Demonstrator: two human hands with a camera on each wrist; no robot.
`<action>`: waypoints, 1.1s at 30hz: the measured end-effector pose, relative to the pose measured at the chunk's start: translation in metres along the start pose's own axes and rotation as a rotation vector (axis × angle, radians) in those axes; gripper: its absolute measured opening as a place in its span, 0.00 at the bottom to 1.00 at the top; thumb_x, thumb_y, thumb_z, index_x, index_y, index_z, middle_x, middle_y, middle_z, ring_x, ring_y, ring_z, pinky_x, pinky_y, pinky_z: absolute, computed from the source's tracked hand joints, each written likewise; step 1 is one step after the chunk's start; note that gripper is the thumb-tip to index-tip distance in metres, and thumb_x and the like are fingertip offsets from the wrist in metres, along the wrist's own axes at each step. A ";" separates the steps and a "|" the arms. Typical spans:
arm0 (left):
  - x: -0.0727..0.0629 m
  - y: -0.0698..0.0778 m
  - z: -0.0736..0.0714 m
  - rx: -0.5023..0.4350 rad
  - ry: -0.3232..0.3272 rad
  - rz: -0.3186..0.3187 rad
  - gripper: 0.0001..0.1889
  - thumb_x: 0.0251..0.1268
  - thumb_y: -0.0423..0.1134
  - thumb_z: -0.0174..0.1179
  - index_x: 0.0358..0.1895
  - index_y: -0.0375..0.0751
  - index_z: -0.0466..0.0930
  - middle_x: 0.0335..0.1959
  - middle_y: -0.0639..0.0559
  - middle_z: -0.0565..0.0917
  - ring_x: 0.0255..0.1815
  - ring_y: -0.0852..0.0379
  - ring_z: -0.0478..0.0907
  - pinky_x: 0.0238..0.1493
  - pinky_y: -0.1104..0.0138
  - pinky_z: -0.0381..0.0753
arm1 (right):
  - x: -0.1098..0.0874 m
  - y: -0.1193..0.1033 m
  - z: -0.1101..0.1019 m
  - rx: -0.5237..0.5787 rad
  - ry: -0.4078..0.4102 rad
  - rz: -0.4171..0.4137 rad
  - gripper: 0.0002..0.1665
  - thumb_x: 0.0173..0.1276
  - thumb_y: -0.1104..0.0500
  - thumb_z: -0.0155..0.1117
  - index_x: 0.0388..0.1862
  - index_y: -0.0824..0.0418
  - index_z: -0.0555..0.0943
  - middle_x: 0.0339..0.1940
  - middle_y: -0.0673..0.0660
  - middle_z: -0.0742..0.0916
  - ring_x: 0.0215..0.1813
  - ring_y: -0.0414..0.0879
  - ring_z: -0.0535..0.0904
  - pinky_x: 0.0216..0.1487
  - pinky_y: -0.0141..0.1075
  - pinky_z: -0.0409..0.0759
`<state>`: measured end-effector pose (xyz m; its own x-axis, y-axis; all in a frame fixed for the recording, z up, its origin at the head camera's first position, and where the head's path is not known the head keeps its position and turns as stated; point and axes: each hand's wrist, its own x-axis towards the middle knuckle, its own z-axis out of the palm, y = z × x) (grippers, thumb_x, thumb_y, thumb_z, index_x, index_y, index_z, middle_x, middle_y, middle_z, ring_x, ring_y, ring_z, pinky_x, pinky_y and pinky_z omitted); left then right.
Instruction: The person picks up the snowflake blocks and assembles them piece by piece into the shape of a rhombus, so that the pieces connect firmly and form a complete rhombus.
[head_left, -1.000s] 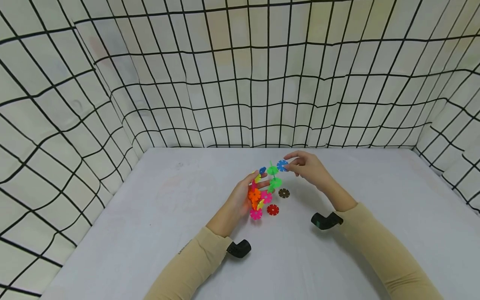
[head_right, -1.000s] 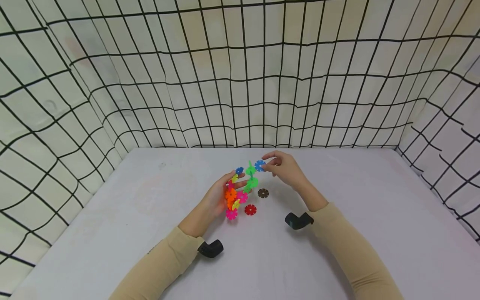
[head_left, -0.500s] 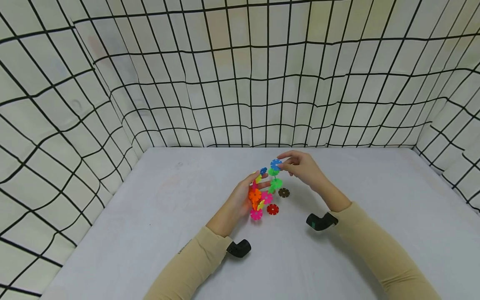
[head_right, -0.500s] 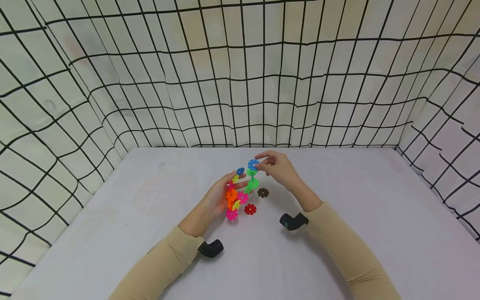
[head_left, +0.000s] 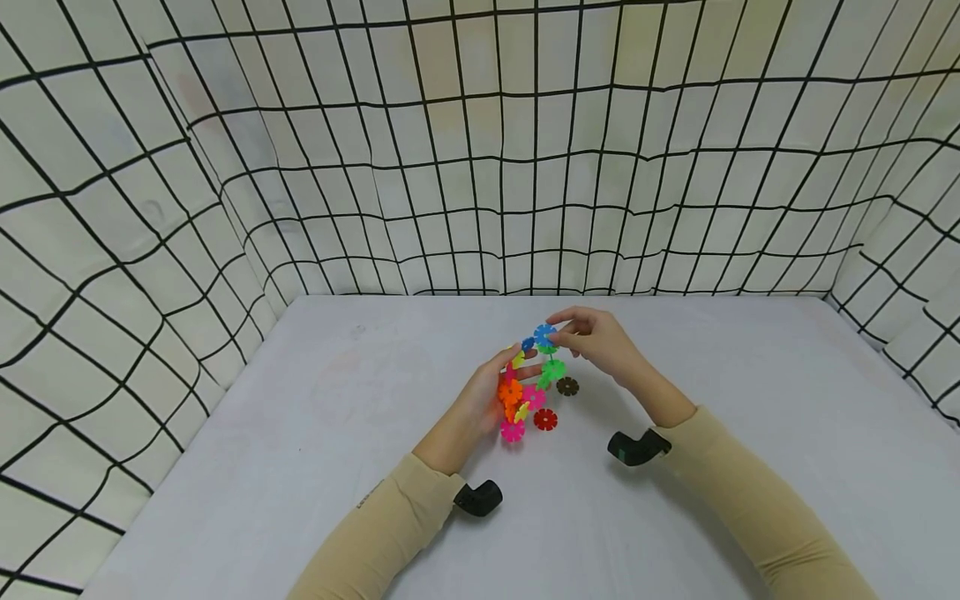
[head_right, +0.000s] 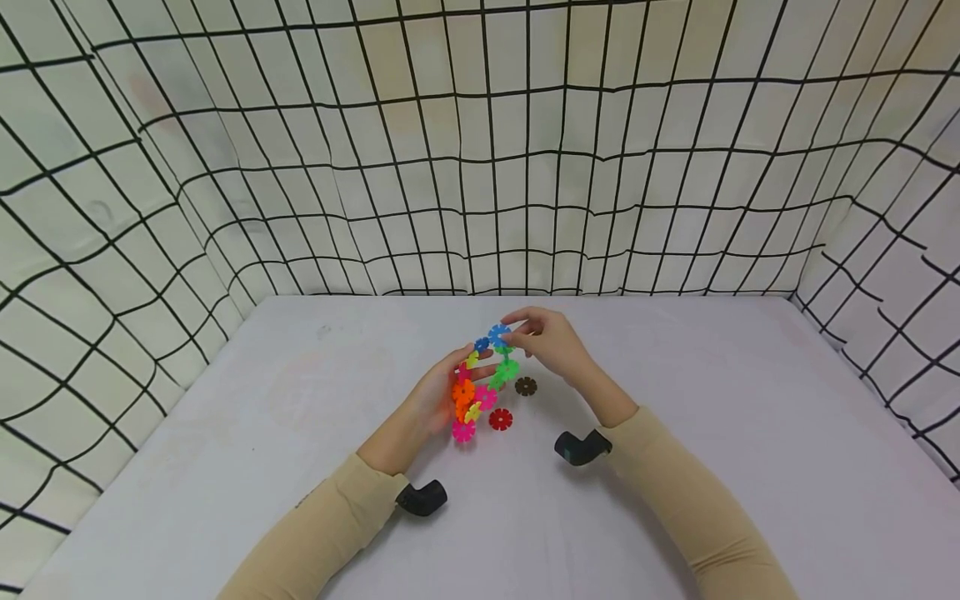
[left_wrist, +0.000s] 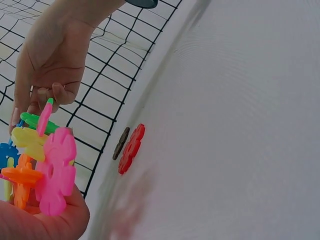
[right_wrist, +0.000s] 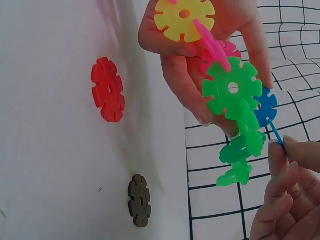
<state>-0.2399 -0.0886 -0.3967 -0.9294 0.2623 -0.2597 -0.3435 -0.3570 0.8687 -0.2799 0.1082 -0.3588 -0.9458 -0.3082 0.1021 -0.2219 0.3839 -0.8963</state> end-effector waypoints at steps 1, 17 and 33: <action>0.000 0.000 0.000 0.001 0.001 0.000 0.26 0.81 0.50 0.49 0.70 0.35 0.71 0.60 0.39 0.81 0.68 0.39 0.75 0.63 0.59 0.78 | 0.000 0.000 0.000 0.000 0.000 -0.001 0.19 0.74 0.60 0.67 0.60 0.66 0.81 0.41 0.68 0.87 0.40 0.69 0.75 0.44 0.49 0.77; -0.002 0.002 0.001 0.051 -0.016 0.012 0.26 0.83 0.47 0.47 0.72 0.34 0.69 0.65 0.35 0.78 0.68 0.38 0.74 0.65 0.56 0.76 | 0.001 -0.002 0.003 -0.042 0.011 0.002 0.18 0.76 0.60 0.65 0.60 0.65 0.84 0.39 0.67 0.86 0.37 0.59 0.76 0.40 0.45 0.77; -0.002 0.003 -0.002 0.042 -0.011 -0.019 0.25 0.83 0.45 0.49 0.73 0.34 0.70 0.62 0.37 0.80 0.65 0.39 0.78 0.67 0.53 0.74 | -0.001 0.002 0.012 0.038 0.054 0.080 0.17 0.77 0.60 0.64 0.60 0.64 0.85 0.37 0.66 0.83 0.34 0.49 0.72 0.37 0.37 0.73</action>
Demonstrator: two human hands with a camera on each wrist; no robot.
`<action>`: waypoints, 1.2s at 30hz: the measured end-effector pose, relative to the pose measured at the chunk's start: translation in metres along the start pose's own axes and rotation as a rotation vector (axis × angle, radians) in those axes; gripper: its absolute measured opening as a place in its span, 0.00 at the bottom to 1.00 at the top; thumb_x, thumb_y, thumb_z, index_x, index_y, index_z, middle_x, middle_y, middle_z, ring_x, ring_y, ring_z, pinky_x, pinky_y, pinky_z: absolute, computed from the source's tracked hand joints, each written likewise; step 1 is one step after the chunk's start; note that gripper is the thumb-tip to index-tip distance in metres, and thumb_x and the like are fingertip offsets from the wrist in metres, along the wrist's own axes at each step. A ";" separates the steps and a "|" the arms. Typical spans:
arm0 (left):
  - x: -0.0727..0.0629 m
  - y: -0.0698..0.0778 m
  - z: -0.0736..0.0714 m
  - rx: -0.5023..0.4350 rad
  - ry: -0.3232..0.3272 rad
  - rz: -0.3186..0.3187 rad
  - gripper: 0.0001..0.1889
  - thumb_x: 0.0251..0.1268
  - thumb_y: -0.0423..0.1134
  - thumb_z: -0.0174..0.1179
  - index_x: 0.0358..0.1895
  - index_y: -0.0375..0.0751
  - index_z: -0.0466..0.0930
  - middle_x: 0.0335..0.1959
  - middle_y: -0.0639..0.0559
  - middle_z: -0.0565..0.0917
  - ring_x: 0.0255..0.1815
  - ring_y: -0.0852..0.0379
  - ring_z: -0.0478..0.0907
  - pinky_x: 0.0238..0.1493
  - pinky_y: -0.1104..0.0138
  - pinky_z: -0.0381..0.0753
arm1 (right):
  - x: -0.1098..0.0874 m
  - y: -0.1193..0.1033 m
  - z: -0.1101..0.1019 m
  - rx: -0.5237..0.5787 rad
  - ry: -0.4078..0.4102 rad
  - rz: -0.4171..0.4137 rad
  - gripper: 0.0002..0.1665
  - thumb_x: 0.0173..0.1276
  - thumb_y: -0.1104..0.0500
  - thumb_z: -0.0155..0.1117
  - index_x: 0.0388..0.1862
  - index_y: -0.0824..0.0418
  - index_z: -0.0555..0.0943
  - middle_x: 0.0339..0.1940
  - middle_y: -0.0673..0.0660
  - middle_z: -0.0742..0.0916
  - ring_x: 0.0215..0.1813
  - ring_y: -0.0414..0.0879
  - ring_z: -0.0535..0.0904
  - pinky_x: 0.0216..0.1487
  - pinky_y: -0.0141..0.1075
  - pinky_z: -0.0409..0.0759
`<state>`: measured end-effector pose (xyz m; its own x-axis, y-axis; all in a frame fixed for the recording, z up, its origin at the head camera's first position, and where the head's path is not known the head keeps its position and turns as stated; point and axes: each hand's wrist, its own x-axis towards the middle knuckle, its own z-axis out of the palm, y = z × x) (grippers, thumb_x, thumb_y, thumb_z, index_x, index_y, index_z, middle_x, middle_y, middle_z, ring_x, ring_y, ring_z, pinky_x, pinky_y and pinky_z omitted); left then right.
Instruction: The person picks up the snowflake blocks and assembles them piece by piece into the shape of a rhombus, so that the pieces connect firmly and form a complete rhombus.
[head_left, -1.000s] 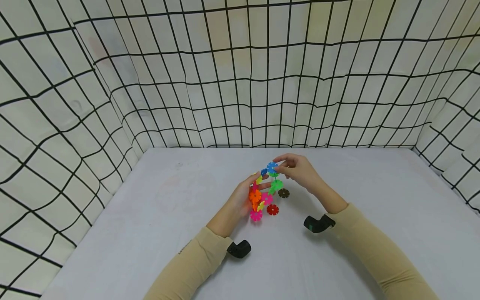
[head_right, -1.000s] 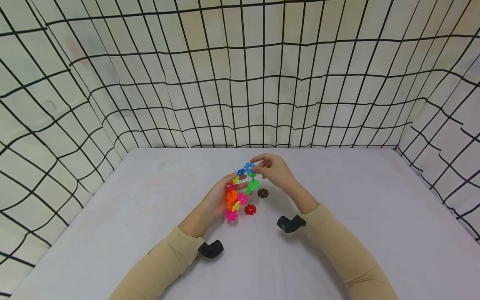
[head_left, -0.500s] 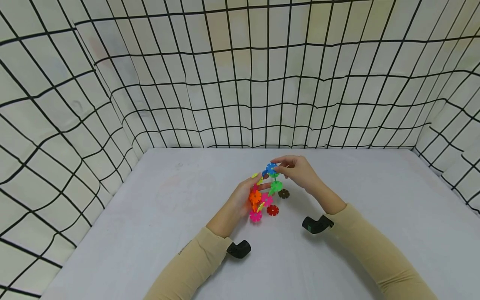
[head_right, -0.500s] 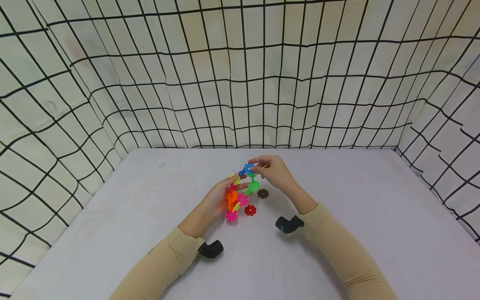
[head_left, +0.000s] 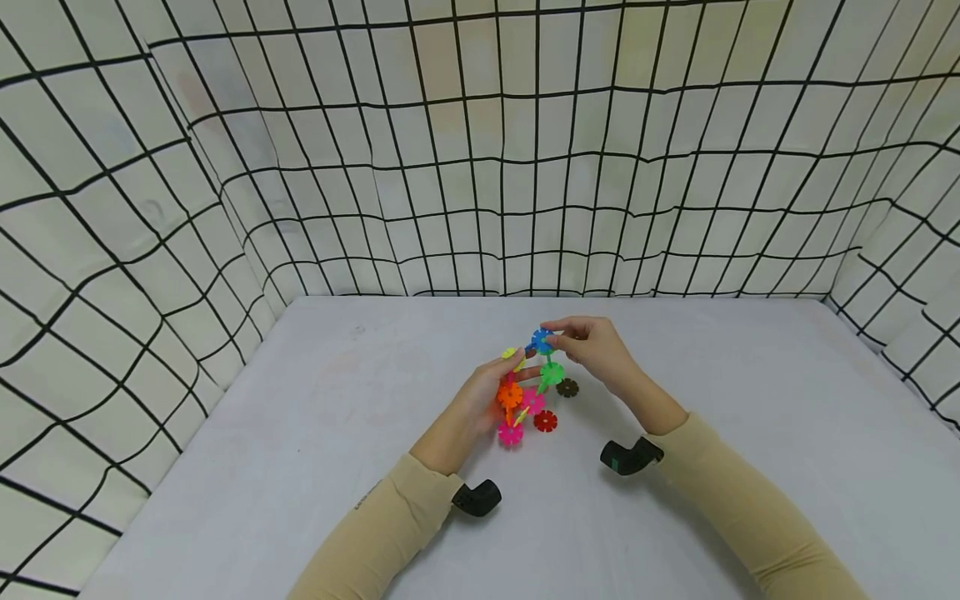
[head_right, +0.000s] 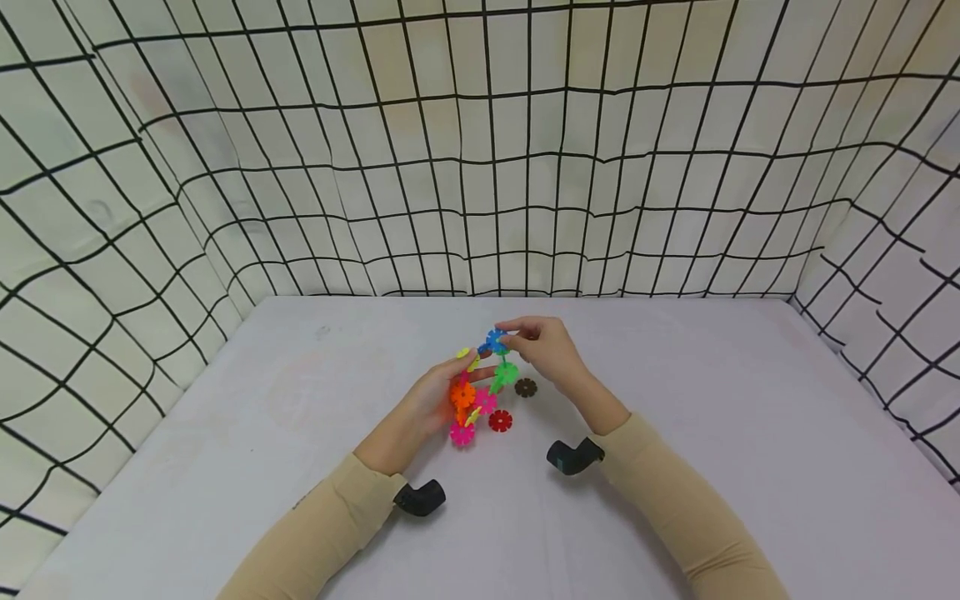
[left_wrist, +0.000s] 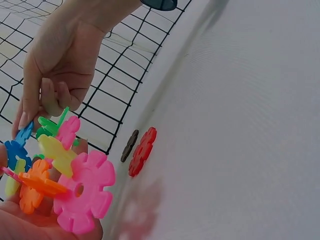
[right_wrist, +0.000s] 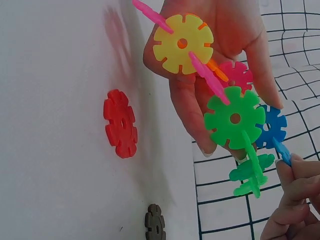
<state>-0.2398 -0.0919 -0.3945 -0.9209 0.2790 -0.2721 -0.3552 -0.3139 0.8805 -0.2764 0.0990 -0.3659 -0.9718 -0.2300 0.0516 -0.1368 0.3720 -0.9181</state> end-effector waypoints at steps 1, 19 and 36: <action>0.000 0.000 0.000 0.003 0.001 -0.002 0.25 0.83 0.45 0.49 0.73 0.33 0.70 0.62 0.38 0.80 0.64 0.40 0.78 0.67 0.53 0.74 | 0.000 0.000 0.000 0.010 0.002 0.006 0.17 0.77 0.60 0.64 0.60 0.64 0.85 0.38 0.66 0.84 0.35 0.48 0.72 0.38 0.38 0.75; 0.001 -0.001 0.000 0.045 0.029 -0.051 0.23 0.82 0.45 0.51 0.68 0.31 0.75 0.51 0.45 0.86 0.44 0.57 0.86 0.59 0.60 0.80 | -0.002 0.002 -0.004 0.039 -0.050 0.046 0.17 0.76 0.62 0.64 0.59 0.67 0.85 0.36 0.55 0.86 0.39 0.52 0.75 0.46 0.42 0.79; 0.001 0.000 -0.002 0.083 -0.041 -0.060 0.25 0.83 0.47 0.48 0.70 0.33 0.72 0.49 0.45 0.86 0.53 0.47 0.85 0.51 0.60 0.85 | 0.000 0.003 -0.008 -0.043 -0.083 -0.017 0.17 0.76 0.62 0.63 0.60 0.66 0.84 0.37 0.55 0.84 0.40 0.55 0.74 0.42 0.43 0.76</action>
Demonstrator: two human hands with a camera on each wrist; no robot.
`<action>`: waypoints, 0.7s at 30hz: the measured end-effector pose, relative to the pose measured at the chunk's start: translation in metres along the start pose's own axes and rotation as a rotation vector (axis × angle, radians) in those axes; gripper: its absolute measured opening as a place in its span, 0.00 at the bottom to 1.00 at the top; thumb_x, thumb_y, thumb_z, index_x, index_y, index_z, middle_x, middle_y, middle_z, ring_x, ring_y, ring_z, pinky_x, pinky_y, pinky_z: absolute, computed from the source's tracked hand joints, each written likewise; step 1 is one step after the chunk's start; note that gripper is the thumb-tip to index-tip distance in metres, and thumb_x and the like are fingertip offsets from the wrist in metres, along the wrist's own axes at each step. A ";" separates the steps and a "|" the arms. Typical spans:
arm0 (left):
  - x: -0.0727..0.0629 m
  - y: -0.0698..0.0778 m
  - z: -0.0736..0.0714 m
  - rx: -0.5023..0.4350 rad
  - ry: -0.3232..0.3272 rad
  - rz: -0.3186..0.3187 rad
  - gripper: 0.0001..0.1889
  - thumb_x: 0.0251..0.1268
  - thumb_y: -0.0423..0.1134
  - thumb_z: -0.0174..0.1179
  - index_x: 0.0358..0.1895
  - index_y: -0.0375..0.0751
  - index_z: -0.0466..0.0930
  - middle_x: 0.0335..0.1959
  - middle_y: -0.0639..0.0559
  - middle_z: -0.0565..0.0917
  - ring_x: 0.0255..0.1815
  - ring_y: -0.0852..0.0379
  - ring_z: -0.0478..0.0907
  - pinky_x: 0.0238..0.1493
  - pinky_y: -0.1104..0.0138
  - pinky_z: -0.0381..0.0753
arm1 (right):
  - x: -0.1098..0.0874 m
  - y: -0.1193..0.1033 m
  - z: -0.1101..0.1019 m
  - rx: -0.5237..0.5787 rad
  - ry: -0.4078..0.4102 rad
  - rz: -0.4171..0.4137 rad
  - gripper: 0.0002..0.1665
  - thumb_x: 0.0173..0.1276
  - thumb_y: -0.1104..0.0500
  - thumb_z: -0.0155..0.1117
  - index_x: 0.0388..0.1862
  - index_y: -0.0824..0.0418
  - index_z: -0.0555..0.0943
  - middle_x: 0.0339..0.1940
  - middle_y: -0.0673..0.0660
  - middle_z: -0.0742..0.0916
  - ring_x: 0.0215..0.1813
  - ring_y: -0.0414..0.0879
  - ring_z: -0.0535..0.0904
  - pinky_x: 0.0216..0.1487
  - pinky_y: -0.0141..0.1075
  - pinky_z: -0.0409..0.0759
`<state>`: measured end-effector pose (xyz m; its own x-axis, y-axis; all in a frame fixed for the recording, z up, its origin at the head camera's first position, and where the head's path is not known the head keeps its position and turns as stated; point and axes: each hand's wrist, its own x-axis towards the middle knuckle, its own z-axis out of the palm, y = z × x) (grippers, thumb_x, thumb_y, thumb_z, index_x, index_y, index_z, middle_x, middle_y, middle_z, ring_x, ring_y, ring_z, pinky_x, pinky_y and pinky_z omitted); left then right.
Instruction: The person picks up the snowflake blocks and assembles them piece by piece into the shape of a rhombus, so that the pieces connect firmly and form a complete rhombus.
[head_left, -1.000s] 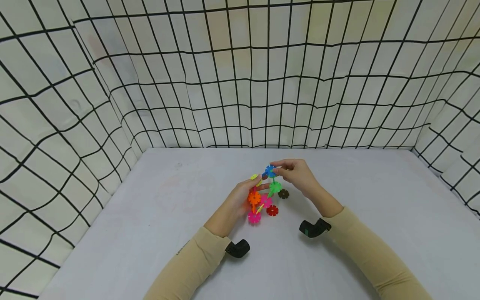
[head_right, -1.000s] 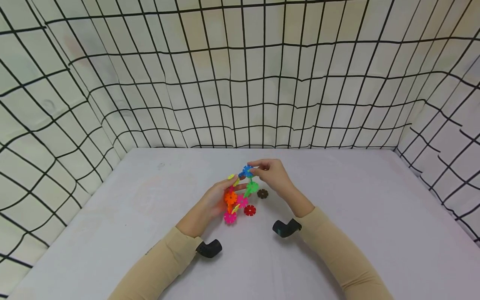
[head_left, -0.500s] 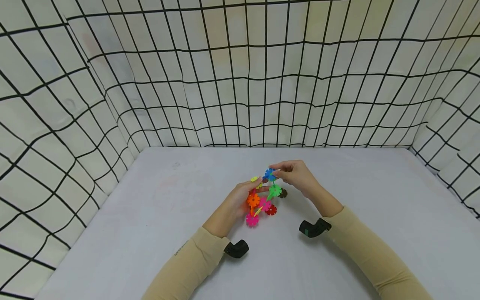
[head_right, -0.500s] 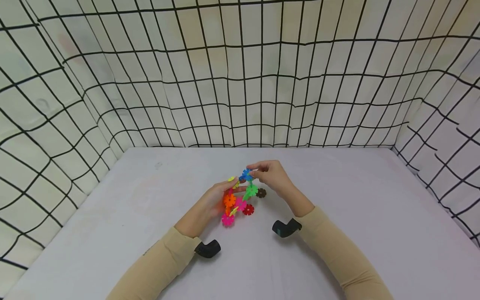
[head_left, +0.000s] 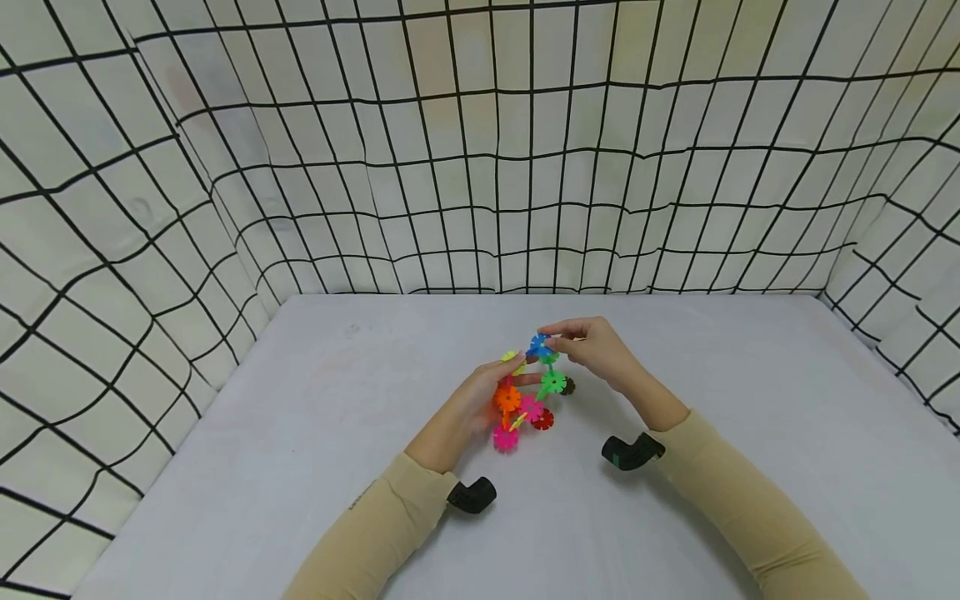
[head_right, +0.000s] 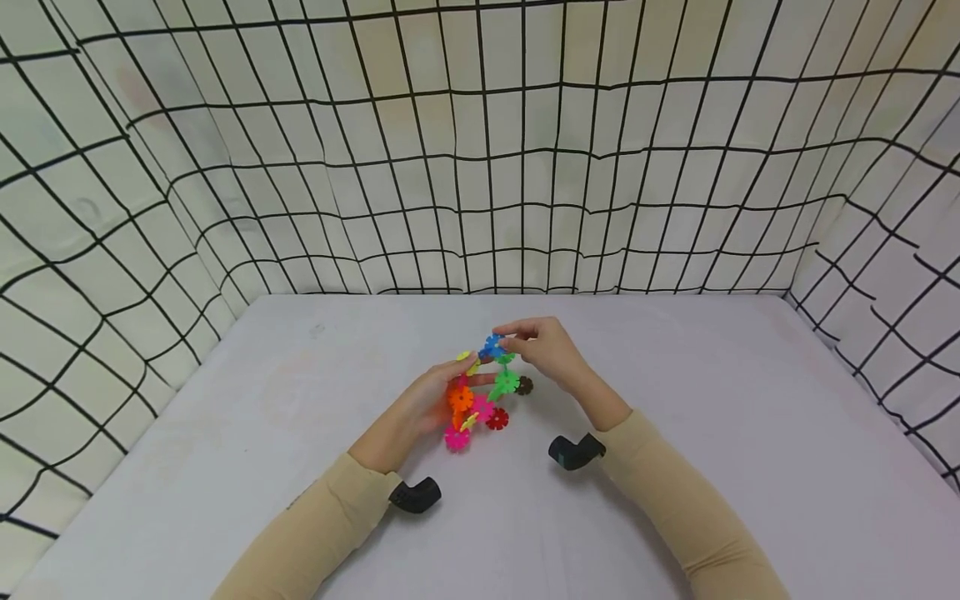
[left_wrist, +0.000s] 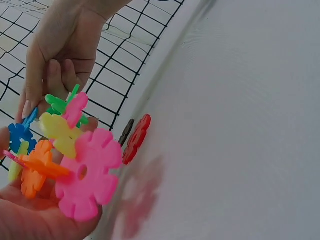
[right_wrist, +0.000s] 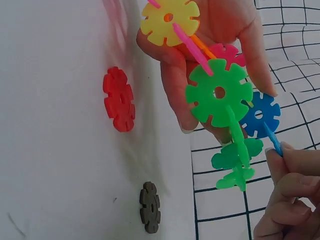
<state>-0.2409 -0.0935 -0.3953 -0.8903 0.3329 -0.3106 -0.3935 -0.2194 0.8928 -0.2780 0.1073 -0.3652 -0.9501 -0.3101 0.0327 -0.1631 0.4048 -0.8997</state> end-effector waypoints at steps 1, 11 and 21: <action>0.000 0.000 0.000 -0.014 -0.013 -0.005 0.25 0.83 0.47 0.48 0.71 0.34 0.72 0.52 0.44 0.85 0.54 0.47 0.84 0.50 0.61 0.84 | 0.000 0.000 -0.001 -0.012 -0.003 -0.011 0.17 0.76 0.62 0.63 0.60 0.66 0.85 0.40 0.56 0.85 0.43 0.57 0.76 0.44 0.45 0.78; 0.000 -0.002 0.005 -0.123 -0.099 0.005 0.30 0.82 0.47 0.42 0.78 0.35 0.53 0.72 0.28 0.67 0.71 0.31 0.68 0.71 0.42 0.65 | 0.002 -0.001 0.002 -0.031 0.003 -0.059 0.15 0.75 0.61 0.66 0.56 0.67 0.85 0.38 0.58 0.88 0.43 0.56 0.79 0.48 0.47 0.80; 0.000 -0.004 0.003 -0.142 -0.161 0.043 0.28 0.84 0.43 0.41 0.78 0.36 0.55 0.71 0.35 0.71 0.39 0.54 0.82 0.49 0.66 0.83 | 0.000 -0.001 0.006 -0.064 -0.004 -0.108 0.12 0.76 0.63 0.64 0.52 0.67 0.87 0.46 0.59 0.89 0.43 0.55 0.79 0.45 0.45 0.81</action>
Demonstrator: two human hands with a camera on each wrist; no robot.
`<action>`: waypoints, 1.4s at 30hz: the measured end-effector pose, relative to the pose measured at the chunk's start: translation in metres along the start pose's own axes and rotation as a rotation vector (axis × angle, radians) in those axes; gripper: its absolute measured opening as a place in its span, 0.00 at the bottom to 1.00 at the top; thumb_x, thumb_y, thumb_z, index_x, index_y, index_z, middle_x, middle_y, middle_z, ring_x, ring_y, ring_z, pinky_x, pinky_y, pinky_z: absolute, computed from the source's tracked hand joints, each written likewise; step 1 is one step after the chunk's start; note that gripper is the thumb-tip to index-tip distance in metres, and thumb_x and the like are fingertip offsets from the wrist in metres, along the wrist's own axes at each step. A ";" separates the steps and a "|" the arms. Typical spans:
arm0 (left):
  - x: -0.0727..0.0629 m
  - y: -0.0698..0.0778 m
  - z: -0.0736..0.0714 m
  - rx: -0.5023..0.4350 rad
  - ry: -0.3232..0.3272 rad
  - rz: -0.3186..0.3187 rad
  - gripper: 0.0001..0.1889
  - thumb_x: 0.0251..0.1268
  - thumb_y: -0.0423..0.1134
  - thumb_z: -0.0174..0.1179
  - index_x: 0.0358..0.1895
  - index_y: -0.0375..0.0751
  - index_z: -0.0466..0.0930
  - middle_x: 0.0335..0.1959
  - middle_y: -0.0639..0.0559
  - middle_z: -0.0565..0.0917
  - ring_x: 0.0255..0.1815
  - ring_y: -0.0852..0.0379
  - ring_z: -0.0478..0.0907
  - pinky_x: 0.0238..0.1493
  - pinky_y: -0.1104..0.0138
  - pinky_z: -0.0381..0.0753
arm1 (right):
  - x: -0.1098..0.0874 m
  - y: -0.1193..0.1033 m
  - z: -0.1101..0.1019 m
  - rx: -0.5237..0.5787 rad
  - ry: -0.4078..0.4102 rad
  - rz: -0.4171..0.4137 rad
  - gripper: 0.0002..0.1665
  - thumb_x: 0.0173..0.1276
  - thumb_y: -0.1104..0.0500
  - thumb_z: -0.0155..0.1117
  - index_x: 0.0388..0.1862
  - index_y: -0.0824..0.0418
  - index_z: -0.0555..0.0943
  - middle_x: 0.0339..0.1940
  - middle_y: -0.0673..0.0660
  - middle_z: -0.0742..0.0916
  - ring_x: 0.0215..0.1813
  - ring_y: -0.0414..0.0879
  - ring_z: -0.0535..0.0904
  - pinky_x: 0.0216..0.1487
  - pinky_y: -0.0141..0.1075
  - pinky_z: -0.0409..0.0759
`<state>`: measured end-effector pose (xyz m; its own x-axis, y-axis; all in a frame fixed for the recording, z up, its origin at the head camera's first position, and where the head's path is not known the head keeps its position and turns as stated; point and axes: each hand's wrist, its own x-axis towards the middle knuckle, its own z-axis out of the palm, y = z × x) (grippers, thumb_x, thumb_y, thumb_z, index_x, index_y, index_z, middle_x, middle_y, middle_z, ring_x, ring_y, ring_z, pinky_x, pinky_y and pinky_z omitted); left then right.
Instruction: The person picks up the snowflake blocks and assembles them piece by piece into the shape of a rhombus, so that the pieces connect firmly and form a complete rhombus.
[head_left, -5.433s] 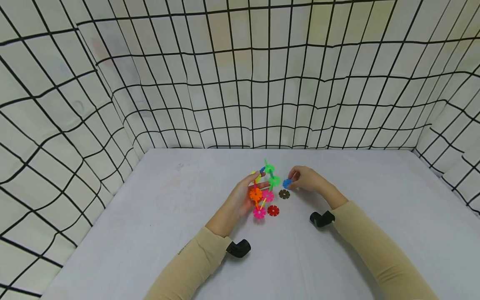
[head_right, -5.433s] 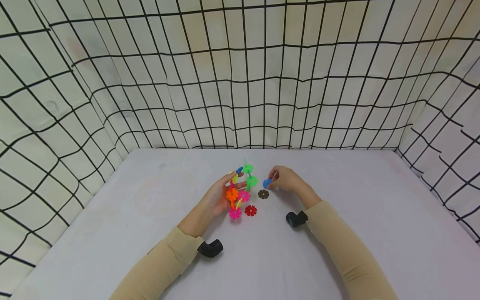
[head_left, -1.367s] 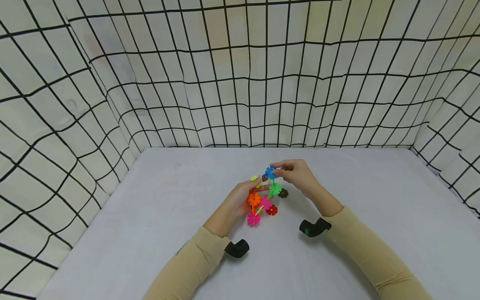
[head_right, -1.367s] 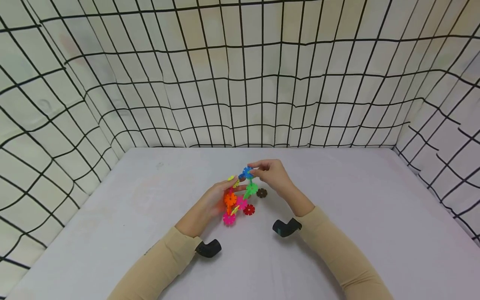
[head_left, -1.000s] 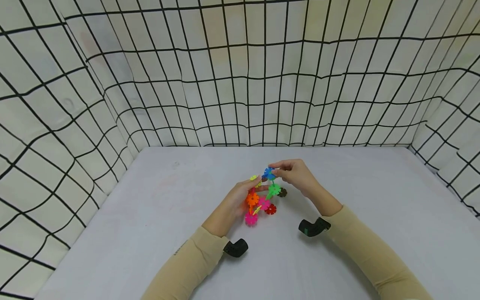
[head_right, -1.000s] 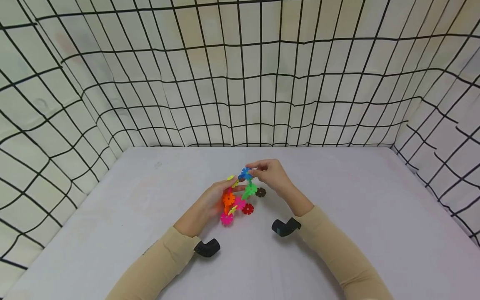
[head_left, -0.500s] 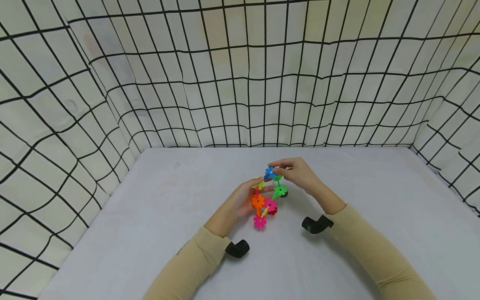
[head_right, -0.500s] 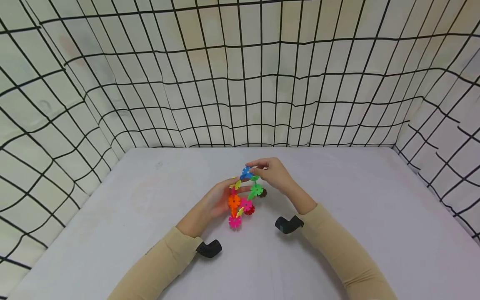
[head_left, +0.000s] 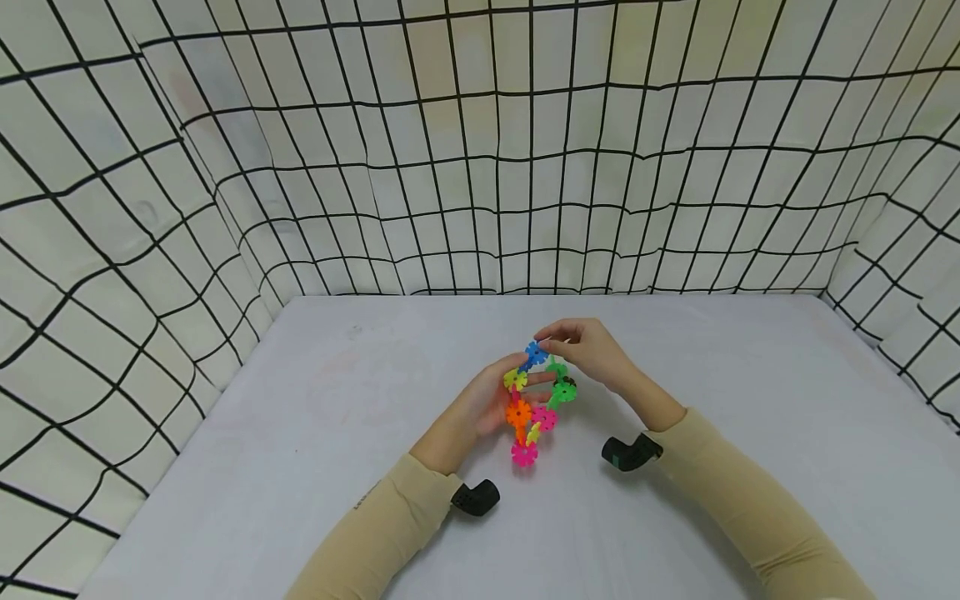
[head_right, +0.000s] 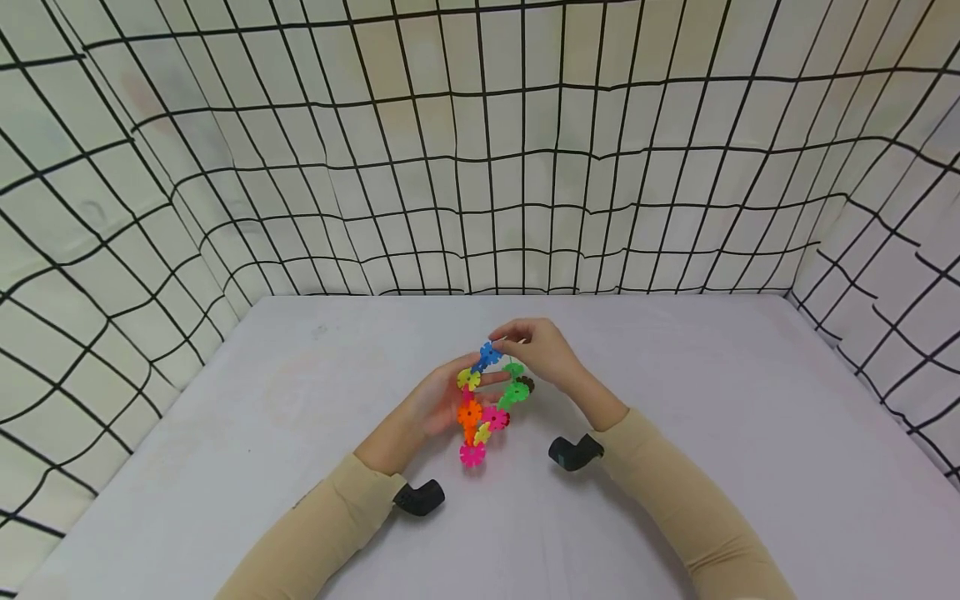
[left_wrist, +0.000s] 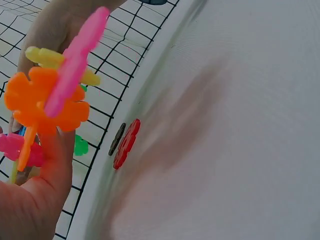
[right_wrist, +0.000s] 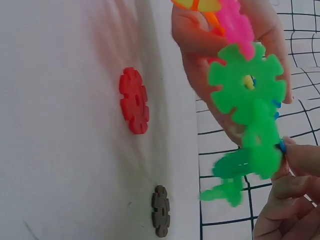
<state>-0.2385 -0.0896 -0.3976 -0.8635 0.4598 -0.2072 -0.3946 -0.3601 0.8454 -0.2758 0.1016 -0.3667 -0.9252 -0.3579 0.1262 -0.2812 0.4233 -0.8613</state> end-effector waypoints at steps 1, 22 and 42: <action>0.000 0.000 0.000 0.017 0.005 0.010 0.27 0.84 0.43 0.41 0.78 0.34 0.55 0.71 0.34 0.70 0.42 0.51 0.84 0.48 0.66 0.84 | 0.000 0.001 0.001 -0.002 0.000 -0.004 0.12 0.76 0.63 0.64 0.52 0.67 0.87 0.46 0.59 0.89 0.42 0.55 0.79 0.44 0.45 0.81; 0.002 0.001 -0.005 -0.029 0.227 0.060 0.32 0.81 0.41 0.46 0.81 0.35 0.49 0.74 0.34 0.65 0.70 0.24 0.66 0.32 0.76 0.77 | -0.002 0.032 -0.024 -0.070 -0.043 0.083 0.18 0.76 0.59 0.63 0.58 0.68 0.83 0.47 0.62 0.88 0.48 0.59 0.79 0.47 0.44 0.79; 0.001 0.005 -0.003 -0.017 0.289 0.141 0.32 0.79 0.40 0.48 0.79 0.31 0.54 0.80 0.37 0.54 0.51 0.42 0.81 0.30 0.76 0.75 | 0.004 0.039 -0.019 -0.333 -0.316 0.175 0.17 0.64 0.59 0.77 0.44 0.63 0.79 0.33 0.55 0.77 0.36 0.48 0.72 0.37 0.38 0.69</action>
<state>-0.2419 -0.0936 -0.3951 -0.9626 0.1553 -0.2218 -0.2675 -0.4184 0.8680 -0.2956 0.1326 -0.3901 -0.8578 -0.4710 -0.2058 -0.2428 0.7242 -0.6455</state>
